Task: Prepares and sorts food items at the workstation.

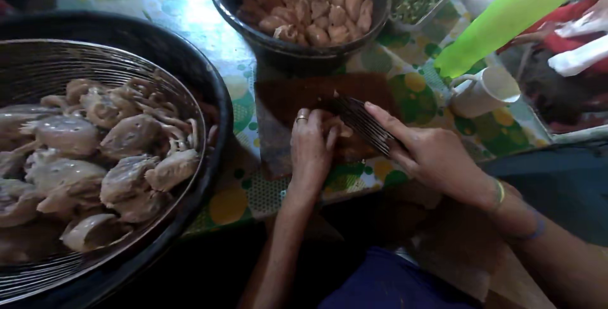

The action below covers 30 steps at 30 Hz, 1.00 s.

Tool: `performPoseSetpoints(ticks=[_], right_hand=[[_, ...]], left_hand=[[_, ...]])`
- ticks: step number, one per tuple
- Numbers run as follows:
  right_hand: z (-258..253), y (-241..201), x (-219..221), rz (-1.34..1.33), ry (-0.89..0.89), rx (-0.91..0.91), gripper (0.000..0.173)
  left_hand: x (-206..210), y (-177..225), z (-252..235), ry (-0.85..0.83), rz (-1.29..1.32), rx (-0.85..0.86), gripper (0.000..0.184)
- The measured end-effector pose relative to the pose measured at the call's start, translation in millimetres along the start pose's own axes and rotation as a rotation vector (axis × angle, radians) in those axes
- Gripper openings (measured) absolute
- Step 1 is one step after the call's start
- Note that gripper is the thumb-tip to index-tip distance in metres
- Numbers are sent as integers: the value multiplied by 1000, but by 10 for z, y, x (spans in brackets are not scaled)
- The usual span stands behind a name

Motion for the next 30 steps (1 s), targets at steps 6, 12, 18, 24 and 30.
performPoseSetpoints(ticks=[6, 12, 18, 24, 30], right_hand=[[192, 14, -198, 33, 56, -11, 60], [152, -90, -216, 42, 36, -11, 59], [-176, -105, -29, 2, -65, -2, 65], [-305, -148, 119, -15, -46, -26, 67], [53, -12, -119, -9, -8, -10, 61]], left_hand=[[-44, 10, 26, -10, 37, -6, 22], [-6, 8, 23, 4, -1, 7, 24], [-34, 1, -12, -56, 35, -7, 20], [18, 10, 26, 45, -34, -18, 22], [-116, 6, 115, 28, 34, -50, 33]])
Point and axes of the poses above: each hand's wrist, its own z-axis away from the middle knuckle, its own x-axis out of the palm, y = z × x, the point moved 4 cm from there along -z, towards the middle knuckle, and after that the axes turned 3 degrees about y, right-handed, at the moved point
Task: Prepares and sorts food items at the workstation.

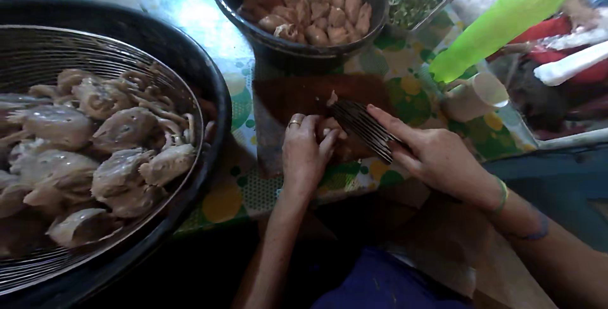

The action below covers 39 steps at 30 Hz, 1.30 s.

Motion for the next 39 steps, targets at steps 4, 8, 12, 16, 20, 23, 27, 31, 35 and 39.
performPoseSetpoints(ticks=[4, 8, 12, 16, 20, 23, 27, 31, 35, 39], right_hand=[[75, -88, -103, 30, 85, -53, 60], [24, -129, -63, 28, 33, -48, 58], [-173, -244, 99, 39, 24, -54, 63], [-431, -301, 294, 13, 14, -44, 68], [-321, -231, 241, 3, -13, -44, 68], [-154, -92, 100, -2, -61, 10, 66], [-24, -59, -74, 1, 17, 7, 66], [5, -132, -85, -13, 27, 1, 64], [-5, -94, -17, -21, -1, 39, 65], [-67, -157, -14, 15, -39, 37, 65]], left_hand=[[-73, -4, 7, -44, -13, -26, 25], [-36, 1, -46, -57, -45, -6, 21], [-45, -6, -68, -78, -33, -3, 17], [-18, 21, -82, -56, -54, -31, 15], [34, -3, 3, 4, -71, 1, 21], [18, -39, 62, 18, -53, 42, 31], [-38, -49, 94, 22, -6, 53, 24], [-13, -73, 90, 35, -10, 112, 24], [27, -70, 72, 44, -15, 152, 22], [90, -24, 37, 12, -47, 165, 12]])
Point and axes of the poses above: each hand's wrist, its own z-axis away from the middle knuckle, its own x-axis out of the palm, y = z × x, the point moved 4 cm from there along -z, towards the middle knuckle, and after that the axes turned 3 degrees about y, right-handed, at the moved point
